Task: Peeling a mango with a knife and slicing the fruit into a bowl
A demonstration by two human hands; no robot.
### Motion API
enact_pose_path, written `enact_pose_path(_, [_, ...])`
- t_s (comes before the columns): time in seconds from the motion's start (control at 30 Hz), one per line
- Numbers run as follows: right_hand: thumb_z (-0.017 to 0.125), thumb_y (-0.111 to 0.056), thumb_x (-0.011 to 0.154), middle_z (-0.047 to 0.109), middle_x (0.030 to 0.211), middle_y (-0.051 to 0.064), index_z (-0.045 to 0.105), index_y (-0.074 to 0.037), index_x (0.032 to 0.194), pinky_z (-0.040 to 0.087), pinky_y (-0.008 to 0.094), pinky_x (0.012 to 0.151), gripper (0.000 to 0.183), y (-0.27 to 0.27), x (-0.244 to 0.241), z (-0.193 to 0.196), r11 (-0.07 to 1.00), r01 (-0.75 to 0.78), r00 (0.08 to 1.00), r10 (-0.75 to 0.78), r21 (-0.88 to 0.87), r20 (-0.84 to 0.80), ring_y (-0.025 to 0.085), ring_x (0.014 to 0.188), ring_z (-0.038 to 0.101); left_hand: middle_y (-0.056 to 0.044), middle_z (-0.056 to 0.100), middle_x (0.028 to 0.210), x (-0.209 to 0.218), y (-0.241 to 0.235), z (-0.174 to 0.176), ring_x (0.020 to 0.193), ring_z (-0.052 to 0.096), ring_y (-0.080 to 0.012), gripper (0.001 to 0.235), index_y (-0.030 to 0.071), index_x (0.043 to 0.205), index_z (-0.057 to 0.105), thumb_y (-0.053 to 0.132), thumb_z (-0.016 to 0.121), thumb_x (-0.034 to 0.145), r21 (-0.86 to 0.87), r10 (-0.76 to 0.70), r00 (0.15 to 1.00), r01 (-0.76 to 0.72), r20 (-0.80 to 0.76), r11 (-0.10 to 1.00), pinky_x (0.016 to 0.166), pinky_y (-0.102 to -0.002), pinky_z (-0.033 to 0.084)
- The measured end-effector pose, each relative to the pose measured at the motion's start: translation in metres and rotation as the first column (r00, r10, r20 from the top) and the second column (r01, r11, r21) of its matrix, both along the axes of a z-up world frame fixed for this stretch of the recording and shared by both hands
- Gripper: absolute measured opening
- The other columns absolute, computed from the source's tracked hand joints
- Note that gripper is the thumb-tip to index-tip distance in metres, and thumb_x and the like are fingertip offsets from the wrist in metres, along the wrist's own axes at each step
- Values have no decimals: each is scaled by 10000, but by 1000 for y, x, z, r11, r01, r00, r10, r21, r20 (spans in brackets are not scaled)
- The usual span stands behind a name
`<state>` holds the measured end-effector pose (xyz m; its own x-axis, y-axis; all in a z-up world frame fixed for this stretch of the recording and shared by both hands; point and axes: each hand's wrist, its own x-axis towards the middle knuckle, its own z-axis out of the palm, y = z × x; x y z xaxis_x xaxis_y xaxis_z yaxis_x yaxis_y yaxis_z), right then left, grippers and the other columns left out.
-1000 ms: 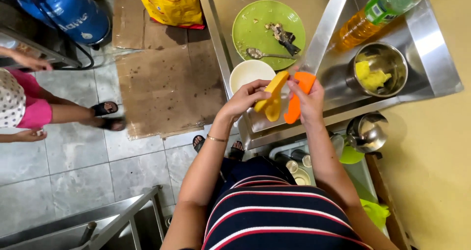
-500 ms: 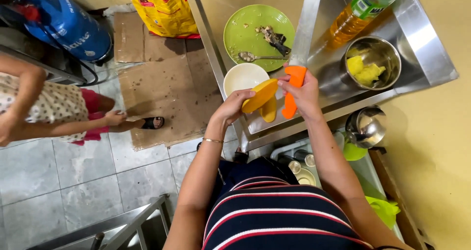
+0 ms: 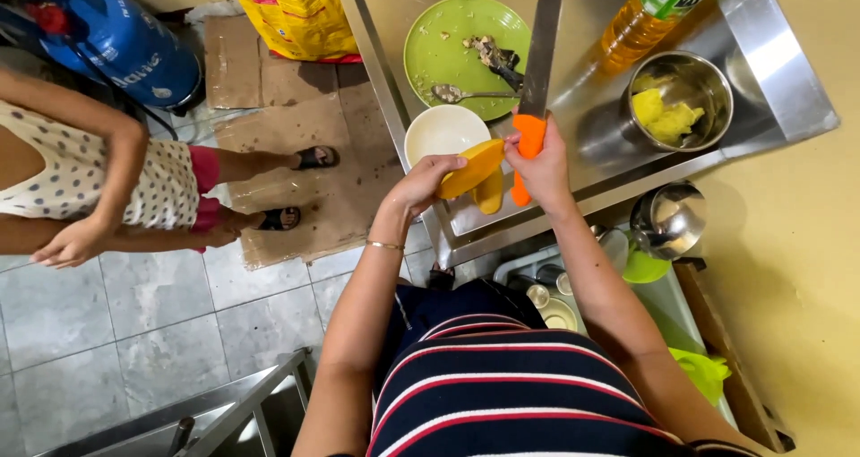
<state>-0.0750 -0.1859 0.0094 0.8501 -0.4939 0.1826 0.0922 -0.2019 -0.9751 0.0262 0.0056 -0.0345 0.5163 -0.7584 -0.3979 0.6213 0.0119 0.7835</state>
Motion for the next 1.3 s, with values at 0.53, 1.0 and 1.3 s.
enact_pose_path(0.53, [621, 132, 788, 635, 855, 53, 491, -34, 1367, 563, 323, 726, 617, 5, -10, 17, 995, -87, 990, 92, 49, -109, 123, 778, 588, -115, 689, 828, 12, -1, -5, 639, 694, -205, 383, -9, 1074, 745, 294, 785, 843, 3, -120, 992, 120, -26, 993, 527, -294, 587])
enact_pose_path(1.0, [716, 143, 818, 692, 968, 157, 462, 24, 1414, 585, 286, 563, 659, 12, -8, 14, 960, -43, 999, 40, 276, 16, 136, 774, 656, -191, 355, 1281, 10, -25, 11, 1249, 454, -416, 640, 92, 1369, 324, 363, 734, 959, -98, 190, 938, -227, -291, 969, 1084, -568, 476])
enact_pose_path(1.3, [810, 115, 794, 688, 846, 103, 531, -7, 1359, 568, 288, 494, 642, 23, 7, -12, 966, -102, 994, 91, 237, 56, 159, 535, 639, -286, 334, 1336, 17, -51, 7, 1181, 533, -492, 846, 75, 1490, 177, 420, 712, 934, -9, 242, 938, -252, -247, 968, 917, -538, 597])
